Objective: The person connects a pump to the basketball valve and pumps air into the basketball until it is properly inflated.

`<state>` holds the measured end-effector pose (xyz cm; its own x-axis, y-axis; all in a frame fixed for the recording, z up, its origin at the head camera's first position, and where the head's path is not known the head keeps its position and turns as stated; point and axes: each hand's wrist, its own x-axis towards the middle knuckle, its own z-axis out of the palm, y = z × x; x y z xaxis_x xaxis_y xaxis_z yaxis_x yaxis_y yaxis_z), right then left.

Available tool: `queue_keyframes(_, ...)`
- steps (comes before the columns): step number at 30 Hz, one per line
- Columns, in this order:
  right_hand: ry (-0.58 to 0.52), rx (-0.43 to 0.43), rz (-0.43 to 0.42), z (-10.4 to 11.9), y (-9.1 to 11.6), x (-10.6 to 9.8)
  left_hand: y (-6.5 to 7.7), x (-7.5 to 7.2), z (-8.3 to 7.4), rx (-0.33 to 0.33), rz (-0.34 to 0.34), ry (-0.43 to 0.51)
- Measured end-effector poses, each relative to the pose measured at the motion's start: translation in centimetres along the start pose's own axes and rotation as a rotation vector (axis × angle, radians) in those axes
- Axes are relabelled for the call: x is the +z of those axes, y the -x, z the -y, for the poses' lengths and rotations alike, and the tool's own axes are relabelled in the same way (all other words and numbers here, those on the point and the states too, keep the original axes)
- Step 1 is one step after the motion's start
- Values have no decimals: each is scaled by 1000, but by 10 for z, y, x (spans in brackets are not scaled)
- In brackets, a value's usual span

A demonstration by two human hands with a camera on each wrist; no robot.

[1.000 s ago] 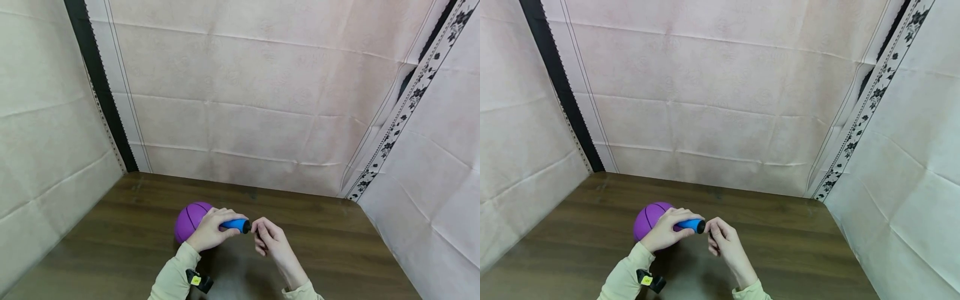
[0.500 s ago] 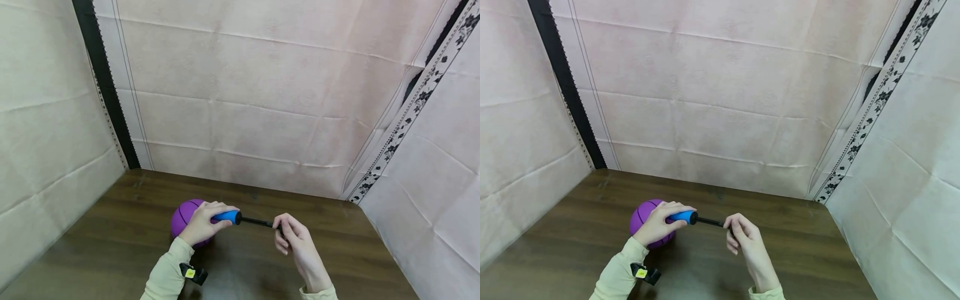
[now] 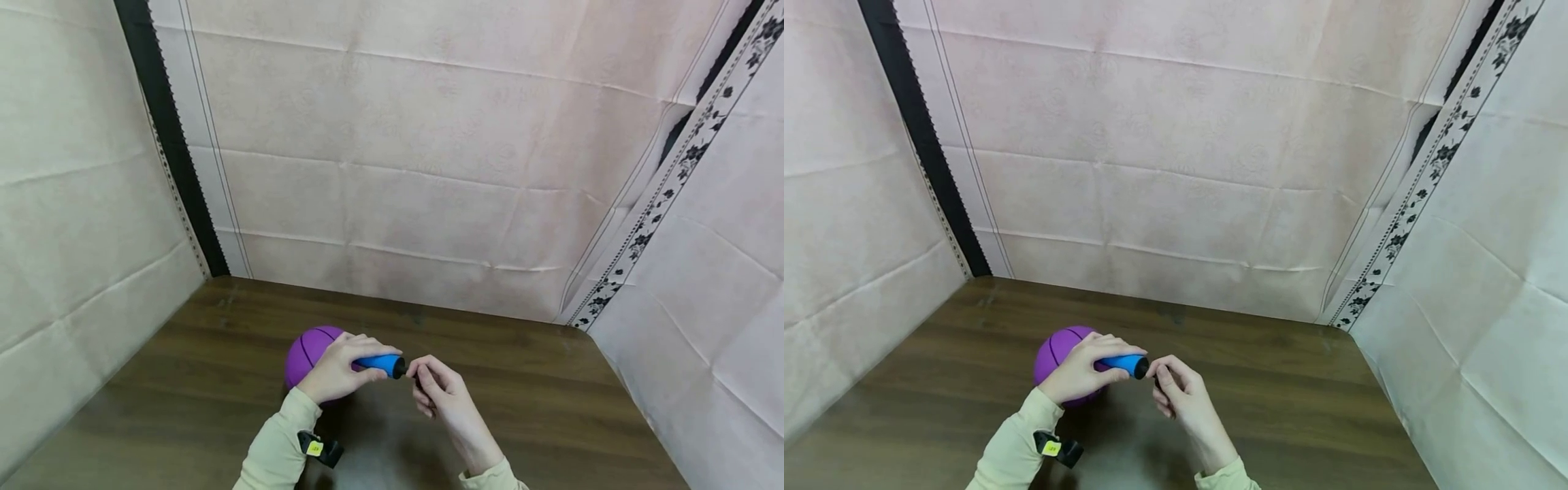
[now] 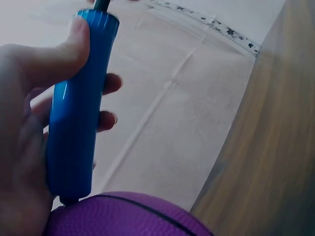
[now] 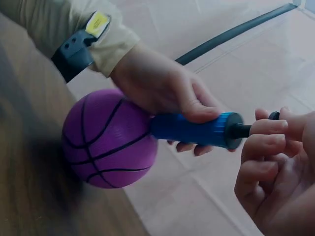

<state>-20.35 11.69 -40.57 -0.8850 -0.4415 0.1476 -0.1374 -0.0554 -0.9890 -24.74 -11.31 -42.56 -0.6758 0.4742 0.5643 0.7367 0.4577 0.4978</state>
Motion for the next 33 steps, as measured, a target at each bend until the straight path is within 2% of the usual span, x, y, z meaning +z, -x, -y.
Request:
queue_keyframes(2, 7, -41, 8, 7, 4, -5, 1, -4, 2, -22, -3, 4)
queue_keyframes(5, 1, -149, 14, 16, 12, -17, 2, -9, 5, -58, -30, -10)
queue_keyframes(9, -18, -229, 42, 22, 17, -27, 2, -7, 5, -76, -55, -29)
queue_keyframes(12, -21, -204, 42, 17, 13, -24, -1, 3, 0, -65, -57, -43)
queue_keyframes(18, 1, -55, -9, 3, 3, -11, -6, 21, -10, -21, -41, -23)
queue_keyframes(22, 26, -4, -31, 2, 3, -7, -6, 21, -9, 22, -40, 11)
queue_keyframes(26, 36, 57, -38, 7, 6, -7, -4, 11, -3, 21, -17, 24)
queue_keyframes(28, 25, 56, -48, 12, 8, -9, -2, 5, 1, 0, -15, 13)
queue_keyframes(33, 44, -75, -63, 23, 15, -22, 2, -7, 10, -79, -66, -28)
